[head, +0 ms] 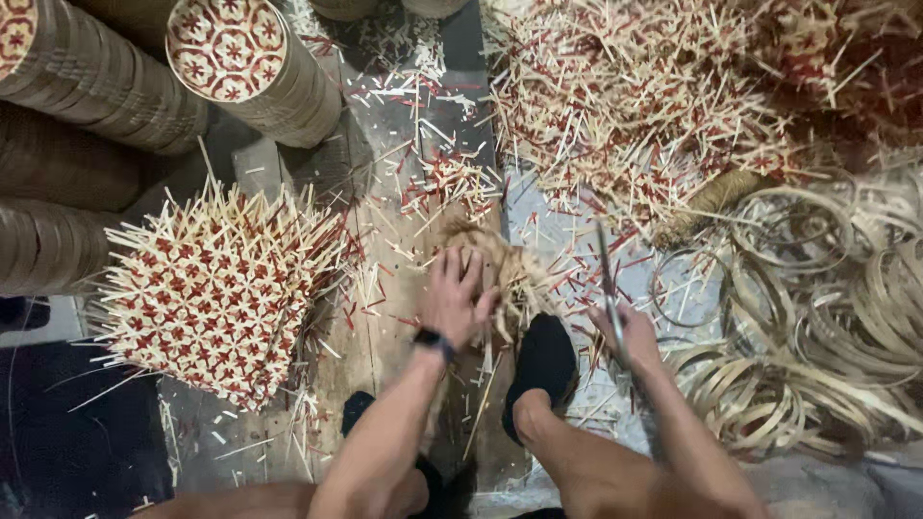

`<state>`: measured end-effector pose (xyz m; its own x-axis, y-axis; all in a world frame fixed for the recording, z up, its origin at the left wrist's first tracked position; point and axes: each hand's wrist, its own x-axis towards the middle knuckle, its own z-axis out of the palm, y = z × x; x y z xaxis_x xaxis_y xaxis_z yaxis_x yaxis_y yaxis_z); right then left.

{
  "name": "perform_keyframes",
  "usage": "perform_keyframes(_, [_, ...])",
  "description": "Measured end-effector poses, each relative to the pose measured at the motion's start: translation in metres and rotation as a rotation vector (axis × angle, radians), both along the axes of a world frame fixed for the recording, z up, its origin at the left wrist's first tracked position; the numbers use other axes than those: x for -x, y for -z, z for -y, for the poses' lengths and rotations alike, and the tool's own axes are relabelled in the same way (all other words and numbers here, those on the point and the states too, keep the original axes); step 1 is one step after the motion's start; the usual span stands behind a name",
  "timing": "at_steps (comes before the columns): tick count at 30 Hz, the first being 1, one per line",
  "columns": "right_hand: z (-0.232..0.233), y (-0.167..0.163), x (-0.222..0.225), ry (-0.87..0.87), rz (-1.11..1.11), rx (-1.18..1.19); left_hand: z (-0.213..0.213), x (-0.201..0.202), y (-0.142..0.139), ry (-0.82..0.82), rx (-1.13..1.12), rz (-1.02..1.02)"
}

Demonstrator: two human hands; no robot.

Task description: The person weaves a small, round, patterned basket using natural fibers. They use shears to trim excess material and a wooden block to shape the basket. The person then stacks the finished basket with others.

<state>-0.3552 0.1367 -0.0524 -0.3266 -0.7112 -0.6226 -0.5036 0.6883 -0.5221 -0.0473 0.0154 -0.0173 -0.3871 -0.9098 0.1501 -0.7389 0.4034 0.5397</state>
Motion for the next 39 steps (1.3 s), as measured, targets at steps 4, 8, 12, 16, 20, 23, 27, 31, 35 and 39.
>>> perform_keyframes(4, [0.014,-0.018,-0.017,-0.192,-0.103,0.244,0.011,-0.008,0.003,0.156,-0.031,0.127])
perform_keyframes(8, [0.060,-0.033,-0.029,-0.434,-0.268,0.216,0.000,0.000,0.004,-0.084,-0.127,0.160])
perform_keyframes(12, [0.093,-0.029,-0.054,-0.692,-0.522,0.274,-0.009,0.017,0.007,-0.259,-0.077,0.102])
perform_keyframes(16, [0.099,-0.015,-0.059,-0.734,-0.612,0.229,-0.006,0.011,0.010,-0.195,-0.067,0.153])
perform_keyframes(20, [0.102,-0.012,-0.039,-0.750,-0.582,0.345,-0.004,0.000,0.008,-0.118,-0.072,0.149])
perform_keyframes(23, [0.109,-0.015,-0.041,-0.761,-0.608,0.349,-0.003,-0.002,0.007,-0.053,-0.075,0.127])
perform_keyframes(27, [0.119,-0.016,-0.054,-0.806,-0.645,0.297,0.002,-0.011,0.009,0.047,-0.076,0.102])
perform_keyframes(31, [0.121,-0.022,-0.037,-0.862,-0.558,0.158,0.009,-0.028,0.014,0.182,-0.015,0.105])
perform_keyframes(35, [0.117,-0.026,-0.033,-0.825,-0.586,0.463,0.013,-0.032,0.023,0.233,-0.117,0.046])
perform_keyframes(39, [0.123,-0.017,-0.055,-0.860,-0.622,0.344,0.019,-0.038,0.030,0.361,-0.144,0.075])
